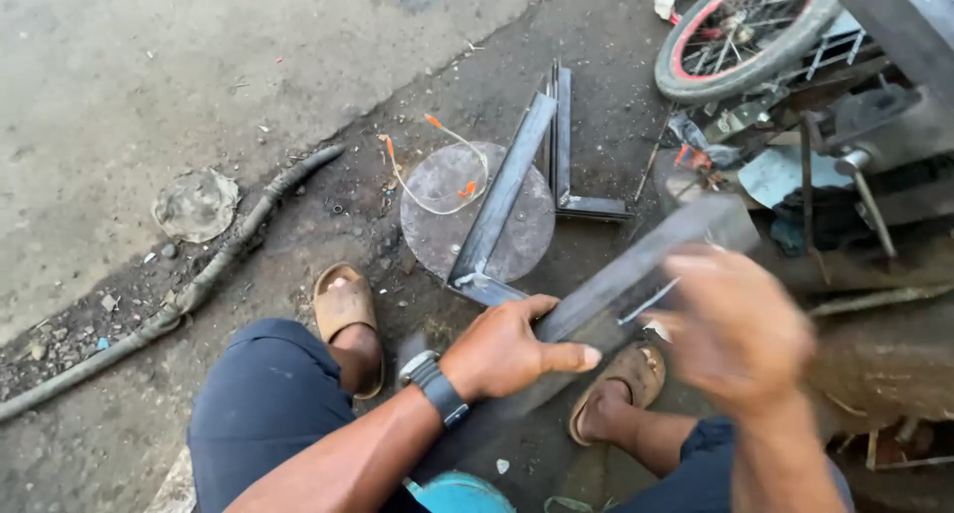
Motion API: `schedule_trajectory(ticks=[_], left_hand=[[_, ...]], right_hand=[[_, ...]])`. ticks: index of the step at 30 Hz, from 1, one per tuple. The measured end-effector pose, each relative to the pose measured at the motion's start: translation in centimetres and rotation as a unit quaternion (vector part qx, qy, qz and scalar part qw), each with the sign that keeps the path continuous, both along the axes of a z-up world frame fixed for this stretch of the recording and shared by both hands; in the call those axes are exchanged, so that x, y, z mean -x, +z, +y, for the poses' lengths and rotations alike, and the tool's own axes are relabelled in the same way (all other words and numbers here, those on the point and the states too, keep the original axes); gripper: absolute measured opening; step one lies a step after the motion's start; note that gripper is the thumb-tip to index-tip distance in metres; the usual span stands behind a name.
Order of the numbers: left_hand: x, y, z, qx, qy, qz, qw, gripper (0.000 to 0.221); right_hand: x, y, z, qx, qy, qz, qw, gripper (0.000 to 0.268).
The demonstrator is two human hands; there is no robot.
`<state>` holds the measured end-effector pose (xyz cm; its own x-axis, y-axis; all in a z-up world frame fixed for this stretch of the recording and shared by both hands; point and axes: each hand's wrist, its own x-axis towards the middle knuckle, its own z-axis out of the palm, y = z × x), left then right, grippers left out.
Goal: Using a hand file to smooth and shape a slot in a metal bracket.
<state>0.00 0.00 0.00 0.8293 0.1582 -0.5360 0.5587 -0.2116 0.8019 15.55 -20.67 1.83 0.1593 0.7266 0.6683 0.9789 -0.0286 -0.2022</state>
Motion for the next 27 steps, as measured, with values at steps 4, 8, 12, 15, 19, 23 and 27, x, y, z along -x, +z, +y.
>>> schedule_trajectory(ticks=[4, 8, 12, 15, 19, 23, 27], left_hand=[[1.0, 1.1, 0.4, -0.099, -0.122, -0.060, 0.986, 0.074], [1.7, 4.2, 1.5, -0.186, -0.244, 0.021, 0.952, 0.084], [0.7, 3.3, 2.0, -0.385, -0.310, 0.023, 0.869, 0.071], [-1.6, 2.7, 1.9, -0.459, -0.324, 0.072, 0.824, 0.058], [-0.8, 3.6, 2.9, -0.498, -0.425, -0.004, 0.756, 0.055], [0.5, 6.4, 2.8, -0.564, -0.303, -0.336, 0.691, 0.023], [4.1, 9.5, 4.1, -0.352, 0.004, -0.704, 0.617, 0.045]], right_hand=[[2.3, 0.0, 2.4, 0.170, 0.008, -0.056, 0.984, 0.050], [4.0, -0.6, 2.6, 0.265, -0.036, 0.071, 0.961, 0.057], [4.4, -1.3, 3.8, 0.293, -0.014, 0.207, 0.933, 0.067], [5.0, -5.3, 3.5, 0.231, 0.006, 0.311, 0.922, 0.098], [6.6, -7.4, 4.2, 0.110, 0.013, 0.440, 0.891, 0.078], [6.3, -7.7, 3.9, 0.012, -0.001, 0.447, 0.895, 0.068], [3.9, -5.9, 2.7, 0.018, -0.042, 0.429, 0.902, 0.068]])
